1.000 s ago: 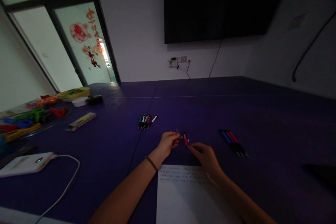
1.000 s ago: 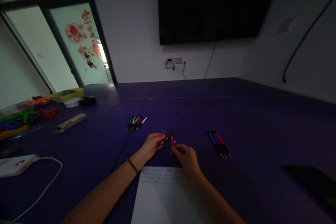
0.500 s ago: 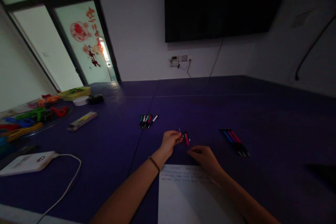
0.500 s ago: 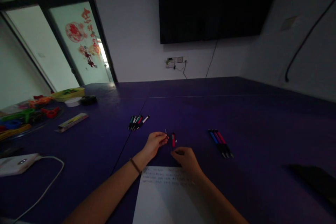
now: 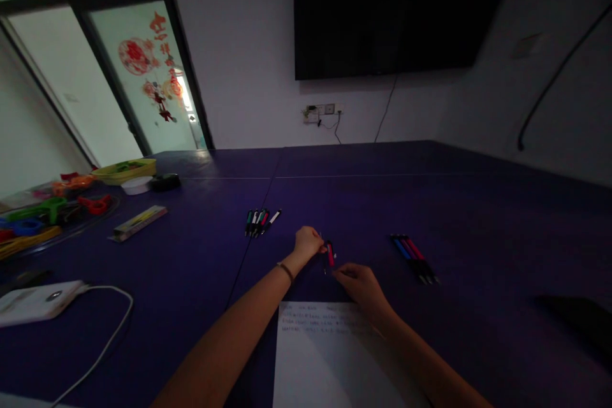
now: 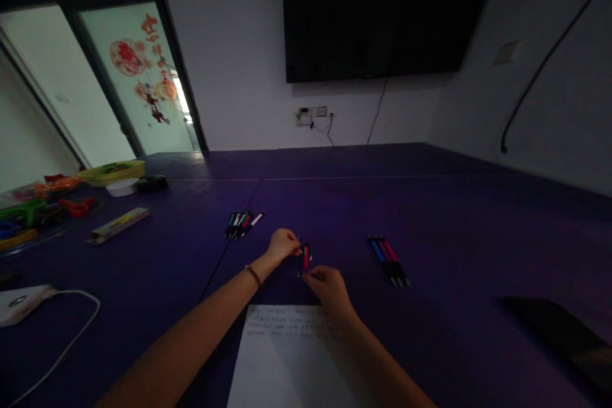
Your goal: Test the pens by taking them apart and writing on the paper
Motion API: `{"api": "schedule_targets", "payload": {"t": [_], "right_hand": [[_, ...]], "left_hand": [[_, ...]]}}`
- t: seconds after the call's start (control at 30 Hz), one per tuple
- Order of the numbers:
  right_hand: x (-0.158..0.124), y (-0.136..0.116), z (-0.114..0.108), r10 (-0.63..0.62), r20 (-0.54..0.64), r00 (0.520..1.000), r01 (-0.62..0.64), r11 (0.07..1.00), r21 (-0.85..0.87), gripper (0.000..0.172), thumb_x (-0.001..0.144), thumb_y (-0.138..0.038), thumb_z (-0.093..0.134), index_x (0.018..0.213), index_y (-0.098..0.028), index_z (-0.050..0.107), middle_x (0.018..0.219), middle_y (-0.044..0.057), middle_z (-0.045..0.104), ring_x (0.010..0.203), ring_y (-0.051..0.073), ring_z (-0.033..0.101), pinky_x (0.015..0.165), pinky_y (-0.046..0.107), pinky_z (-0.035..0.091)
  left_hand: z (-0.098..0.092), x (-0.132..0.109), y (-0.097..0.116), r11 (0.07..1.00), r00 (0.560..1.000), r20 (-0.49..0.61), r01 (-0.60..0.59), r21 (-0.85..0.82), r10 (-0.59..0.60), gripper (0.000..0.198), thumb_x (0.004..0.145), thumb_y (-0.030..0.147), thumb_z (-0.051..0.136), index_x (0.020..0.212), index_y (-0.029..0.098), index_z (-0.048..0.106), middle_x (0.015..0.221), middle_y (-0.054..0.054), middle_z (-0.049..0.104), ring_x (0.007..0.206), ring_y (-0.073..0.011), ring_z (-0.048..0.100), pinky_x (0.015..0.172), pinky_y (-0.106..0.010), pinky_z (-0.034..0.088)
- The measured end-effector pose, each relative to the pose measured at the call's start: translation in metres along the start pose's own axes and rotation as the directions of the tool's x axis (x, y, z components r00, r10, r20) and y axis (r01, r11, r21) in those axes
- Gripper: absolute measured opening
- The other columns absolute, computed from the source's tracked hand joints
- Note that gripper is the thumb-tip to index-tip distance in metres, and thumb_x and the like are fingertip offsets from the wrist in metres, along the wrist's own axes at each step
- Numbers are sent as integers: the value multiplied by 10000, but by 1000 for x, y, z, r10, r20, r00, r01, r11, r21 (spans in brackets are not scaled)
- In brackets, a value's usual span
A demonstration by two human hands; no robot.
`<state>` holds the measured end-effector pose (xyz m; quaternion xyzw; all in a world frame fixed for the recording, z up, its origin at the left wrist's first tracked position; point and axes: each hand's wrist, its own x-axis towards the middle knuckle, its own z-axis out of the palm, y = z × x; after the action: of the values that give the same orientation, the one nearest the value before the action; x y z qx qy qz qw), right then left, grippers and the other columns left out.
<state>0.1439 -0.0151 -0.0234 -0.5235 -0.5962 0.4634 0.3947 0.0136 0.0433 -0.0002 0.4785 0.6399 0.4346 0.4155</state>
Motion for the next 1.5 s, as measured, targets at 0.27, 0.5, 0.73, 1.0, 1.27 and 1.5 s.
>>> {"api": "schedule_targets", "payload": {"t": [0.27, 0.5, 0.73, 1.0, 1.27, 1.5], "right_hand": [[-3, -4, 1, -16, -8, 1000, 16, 1000, 25, 242, 554, -377, 525, 527, -138, 544, 447, -42, 380, 437, 67, 304, 429, 215, 210], [-1, -3, 0, -26, -54, 998, 26, 1000, -3, 269, 556, -395, 508, 521, -131, 549, 438, -36, 381, 437, 74, 319, 429, 218, 219], [-2, -9, -1, -18, -52, 998, 20, 999, 42, 294, 559, -390, 504, 576, -114, 602, 446, -35, 386, 426, 68, 294, 408, 213, 205], [2, 1, 0, -88, -29, 996, 88, 996, -5, 309, 616, -393, 511, 619, -108, 632, 418, -35, 401, 415, 72, 330, 407, 206, 226], [1, -1, -2, -55, -31, 998, 56, 998, 15, 341, 623, -423, 502, 627, -107, 630, 409, -34, 394, 402, 75, 332, 407, 212, 232], [1, -2, 0, -49, -37, 998, 50, 998, 23, 339, 615, -430, 507, 610, -107, 610, 413, -40, 383, 404, 70, 319, 402, 210, 221]], "left_hand": [[7, 1, 1, 942, 998, 63, -44, 333, 24, 103, 588, 9, 540, 601, 100, 586, 531, -56, 607, 540, -142, 592, 480, -194, 421], [-6, -6, 9, 916, 984, 114, -170, 364, 138, 110, 617, 89, 570, 701, 115, 635, 708, -64, 646, 653, -124, 582, 607, -211, 431], [-20, -33, 2, 956, 873, 446, -270, 111, 195, 162, 590, 185, 609, 731, 127, 664, 651, -23, 629, 575, -106, 525, 551, -214, 395], [-24, -32, -2, 980, 898, 412, -194, 53, 156, 150, 587, 203, 595, 694, 120, 662, 563, -5, 575, 497, -76, 461, 482, -196, 334], [-26, -2, -2, 907, 942, 278, -276, 319, 188, 86, 600, 159, 592, 640, 137, 665, 510, 1, 569, 491, -92, 476, 505, -207, 350], [-18, 2, -9, 862, 935, 295, -307, 403, 195, 94, 608, 171, 600, 668, 155, 671, 601, -13, 627, 561, -108, 522, 550, -206, 372]]}}
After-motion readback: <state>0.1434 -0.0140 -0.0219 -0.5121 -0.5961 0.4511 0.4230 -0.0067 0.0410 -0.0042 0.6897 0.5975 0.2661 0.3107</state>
